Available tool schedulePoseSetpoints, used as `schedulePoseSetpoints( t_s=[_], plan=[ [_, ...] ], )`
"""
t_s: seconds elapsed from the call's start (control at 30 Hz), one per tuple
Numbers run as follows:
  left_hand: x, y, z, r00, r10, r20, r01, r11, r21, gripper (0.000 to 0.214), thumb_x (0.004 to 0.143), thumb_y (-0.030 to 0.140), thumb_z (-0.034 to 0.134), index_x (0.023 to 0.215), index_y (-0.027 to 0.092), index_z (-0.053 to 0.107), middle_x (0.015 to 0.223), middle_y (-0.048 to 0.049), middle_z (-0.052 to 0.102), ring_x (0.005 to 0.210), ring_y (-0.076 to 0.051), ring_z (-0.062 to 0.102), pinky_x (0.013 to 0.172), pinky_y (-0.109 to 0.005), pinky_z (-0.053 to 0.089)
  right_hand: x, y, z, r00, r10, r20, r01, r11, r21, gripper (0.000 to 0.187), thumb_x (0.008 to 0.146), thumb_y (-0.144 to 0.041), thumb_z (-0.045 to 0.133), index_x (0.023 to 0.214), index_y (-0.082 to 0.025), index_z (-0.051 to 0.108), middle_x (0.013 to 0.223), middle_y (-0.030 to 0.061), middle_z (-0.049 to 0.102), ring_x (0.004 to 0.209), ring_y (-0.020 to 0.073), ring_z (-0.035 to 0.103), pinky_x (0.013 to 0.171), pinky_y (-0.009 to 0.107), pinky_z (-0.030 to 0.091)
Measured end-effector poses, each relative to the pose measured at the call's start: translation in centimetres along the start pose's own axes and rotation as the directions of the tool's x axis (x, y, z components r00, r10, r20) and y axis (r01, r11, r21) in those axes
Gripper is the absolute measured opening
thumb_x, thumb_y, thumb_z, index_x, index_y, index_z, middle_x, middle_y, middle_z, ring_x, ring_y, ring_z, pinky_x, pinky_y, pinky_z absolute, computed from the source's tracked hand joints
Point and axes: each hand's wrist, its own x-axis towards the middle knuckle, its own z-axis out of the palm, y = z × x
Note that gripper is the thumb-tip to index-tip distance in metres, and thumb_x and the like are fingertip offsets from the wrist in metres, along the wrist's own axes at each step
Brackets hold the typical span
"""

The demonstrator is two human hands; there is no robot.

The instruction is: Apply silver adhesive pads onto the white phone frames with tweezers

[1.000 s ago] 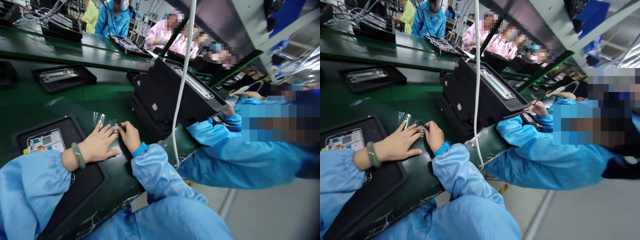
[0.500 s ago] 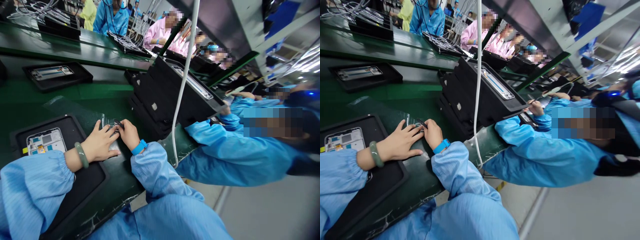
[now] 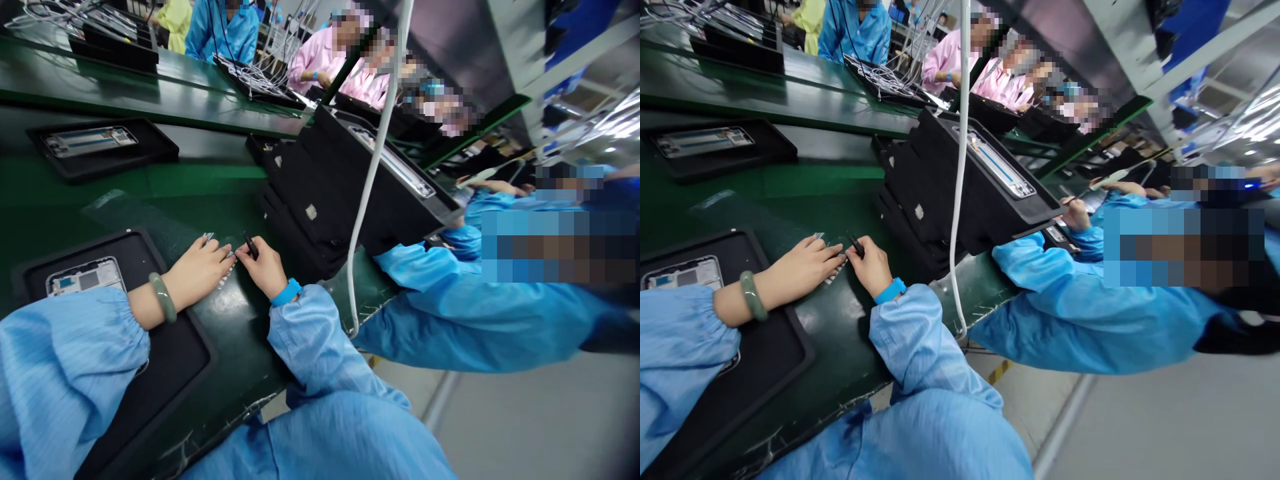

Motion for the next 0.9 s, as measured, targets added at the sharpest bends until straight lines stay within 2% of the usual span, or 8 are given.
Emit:
schedulePoseSetpoints(
  t_s=[0.3, 0.5, 0.6, 0.7, 0.8, 0.9],
  plan=[
    [-0.4, -0.5, 0.5, 1.000, 0.016, -0.008, -0.016, 1.000, -0.020, 0.036, 0.097, 0.034, 0.037, 0.116, 0.020, 0.064, 0.134, -0.0097, 0.057, 0.103, -0.025, 0.055, 0.098, -0.045, 0.037, -2.6, -0.3, 0.4, 0.999, 0.020, -0.040, -0.021, 1.000, -0.012, 0.007, 0.086, -0.027, 0.056, 0.081, -0.023, 0.057, 0.086, 0.0026, 0.071, 0.084, 0.0203, 0.068, 0.080, 0.032, 0.049],
    [-0.8, -0.3, 0.8, 1.000, 0.005, 0.002, -0.005, 1.000, -0.018, 0.040, 0.096, 0.036, 0.039, 0.127, 0.019, 0.057, 0.139, -0.0111, 0.054, 0.108, -0.030, 0.053, 0.099, -0.050, 0.036, -2.4, 0.0, 1.0, 0.993, 0.085, -0.088, -0.082, 0.996, 0.032, 0.009, 0.083, -0.028, 0.057, 0.076, -0.023, 0.057, 0.079, 0.0010, 0.069, 0.077, 0.0191, 0.066, 0.074, 0.031, 0.049],
    [-0.9, 0.1, 0.7, 1.000, -0.008, 0.006, 0.008, 1.000, -0.003, 0.039, 0.095, 0.034, 0.040, 0.127, 0.018, 0.057, 0.139, -0.0125, 0.053, 0.107, -0.030, 0.054, 0.100, -0.052, 0.035, -2.0, 0.6, 1.1, 0.990, 0.110, -0.086, -0.103, 0.991, 0.085, 0.015, 0.081, -0.033, 0.061, 0.074, -0.022, 0.055, 0.073, 0.0005, 0.067, 0.069, 0.0168, 0.064, 0.066, 0.028, 0.050],
    [-0.9, 0.3, 0.5, 1.000, -0.020, 0.006, 0.020, 1.000, 0.004, 0.038, 0.095, 0.035, 0.041, 0.126, 0.018, 0.057, 0.139, -0.0123, 0.053, 0.107, -0.030, 0.055, 0.100, -0.051, 0.036, -2.0, 0.8, 0.8, 0.989, 0.109, -0.099, -0.099, 0.990, 0.097, 0.014, 0.084, -0.033, 0.059, 0.078, -0.021, 0.056, 0.077, 0.0014, 0.067, 0.071, 0.0162, 0.064, 0.068, 0.028, 0.051],
    [-1.0, 0.4, 0.6, 0.999, -0.035, 0.005, 0.035, 0.999, 0.008, 0.040, 0.094, 0.036, 0.044, 0.125, 0.015, 0.057, 0.139, -0.0132, 0.053, 0.110, -0.030, 0.054, 0.101, -0.049, 0.036, -2.3, 0.2, 0.5, 0.992, 0.080, -0.097, -0.075, 0.996, 0.056, 0.010, 0.084, -0.031, 0.060, 0.084, -0.021, 0.061, 0.081, 0.0022, 0.068, 0.076, 0.0176, 0.065, 0.075, 0.030, 0.050],
    [-1.0, 0.4, 0.7, 0.999, -0.052, 0.006, 0.052, 0.999, 0.012, 0.041, 0.093, 0.038, 0.047, 0.124, 0.013, 0.057, 0.139, -0.0132, 0.053, 0.111, -0.031, 0.053, 0.101, -0.047, 0.036, -2.7, -0.5, 0.4, 0.997, 0.030, -0.065, -0.035, 0.995, -0.090, 0.016, 0.086, -0.033, 0.061, 0.092, -0.020, 0.068, 0.088, 0.0060, 0.069, 0.084, 0.0210, 0.065, 0.079, 0.032, 0.048]
  ],
)
